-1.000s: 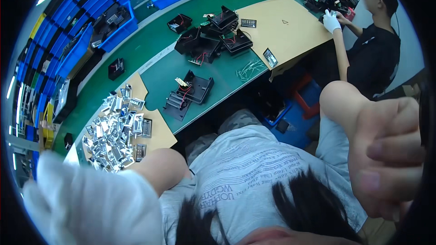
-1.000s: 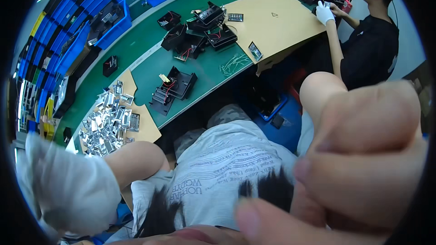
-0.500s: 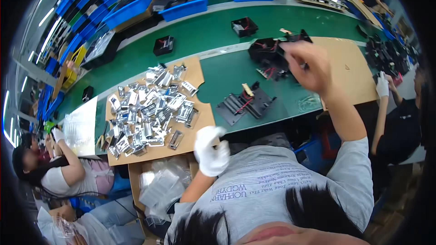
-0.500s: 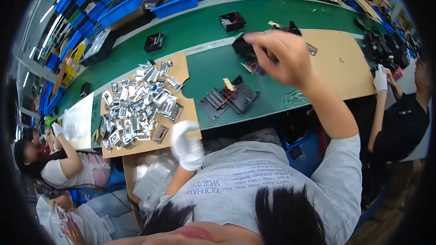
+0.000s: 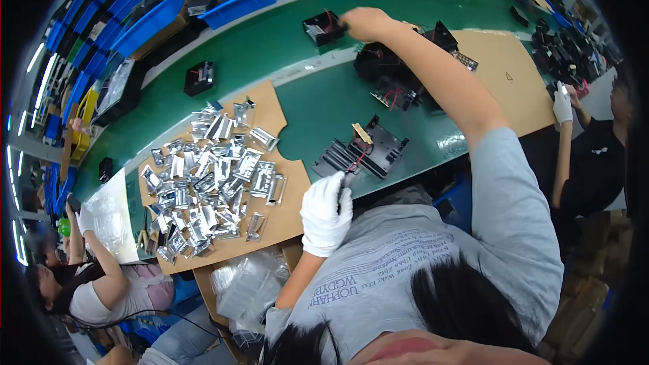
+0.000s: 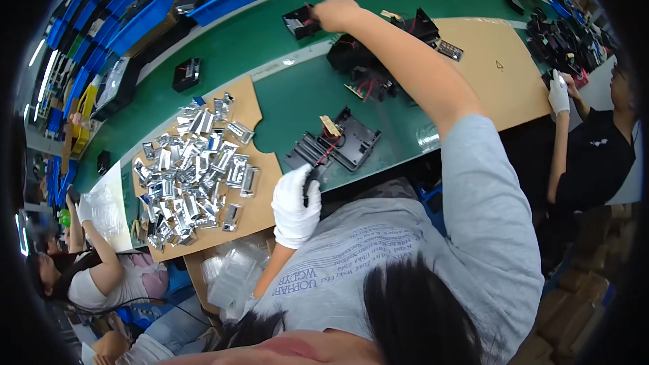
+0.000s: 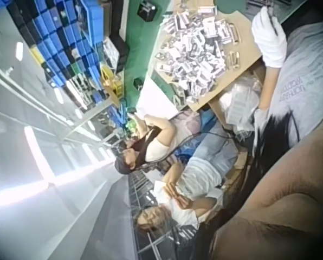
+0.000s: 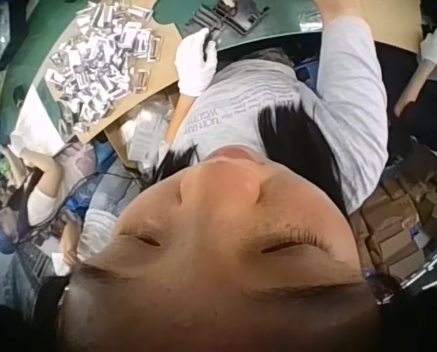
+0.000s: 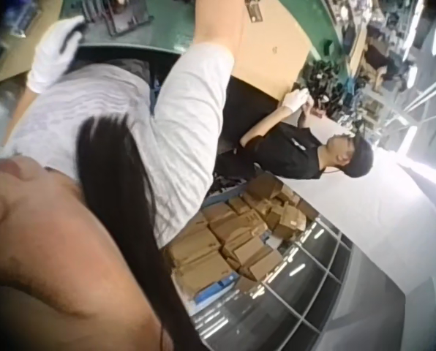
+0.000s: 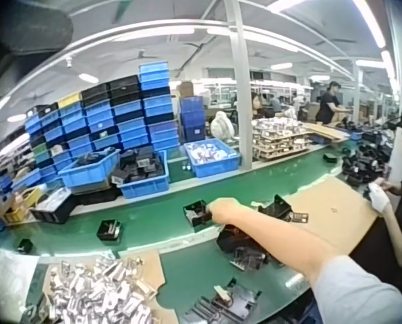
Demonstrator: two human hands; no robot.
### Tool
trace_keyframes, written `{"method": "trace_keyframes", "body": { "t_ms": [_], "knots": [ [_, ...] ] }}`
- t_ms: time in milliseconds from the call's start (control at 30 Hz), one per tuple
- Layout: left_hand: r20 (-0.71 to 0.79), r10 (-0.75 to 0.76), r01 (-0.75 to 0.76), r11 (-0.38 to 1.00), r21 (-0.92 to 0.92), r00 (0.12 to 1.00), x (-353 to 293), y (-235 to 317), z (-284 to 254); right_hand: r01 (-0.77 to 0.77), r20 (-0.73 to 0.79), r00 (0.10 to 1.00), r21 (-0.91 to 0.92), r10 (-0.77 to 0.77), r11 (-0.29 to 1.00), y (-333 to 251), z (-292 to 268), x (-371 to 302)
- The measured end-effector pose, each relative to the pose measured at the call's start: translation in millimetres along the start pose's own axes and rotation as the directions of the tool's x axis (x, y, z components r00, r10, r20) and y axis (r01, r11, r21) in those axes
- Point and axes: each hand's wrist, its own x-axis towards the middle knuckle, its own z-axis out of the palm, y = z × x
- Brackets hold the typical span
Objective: Assembling electronic components by inserting PCBs and metal clips into plastic housings.
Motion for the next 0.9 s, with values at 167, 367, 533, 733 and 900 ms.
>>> {"method": "trace_keyframes", "body": {
  "t_ms": [167,367,533,733,900],
  "knots": [
    [-0.015,-0.104,0.104,0.995,0.009,0.994,4.6,1.0,-5.7,0.291,-0.284,0.938,0.335,-0.199,0.896,-57.5,-36.2,-113.1],
    [-0.002,-0.096,0.093,0.968,0.234,0.995,32.2,5.4,-9.2,0.173,-0.226,0.972,0.513,-0.062,0.841,-80.2,-1.3,-263.9],
    [0.198,-0.154,0.088,0.948,0.307,0.968,37.7,1.8,0.2,0.153,-0.223,0.972,0.392,-0.068,0.907,-77.0,44.1,-294.9],
    [0.177,-0.296,0.239,0.929,0.284,0.939,27.4,16.6,-5.0,0.179,-0.297,0.952,0.357,-0.07,0.917,-58.0,60.2,-288.9],
    [0.113,-0.252,0.237,0.963,0.129,0.961,12.6,26.6,-16.9,0.231,-0.326,0.945,0.579,-0.037,0.782,-74.7,48.5,-279.3]
  ]
}}
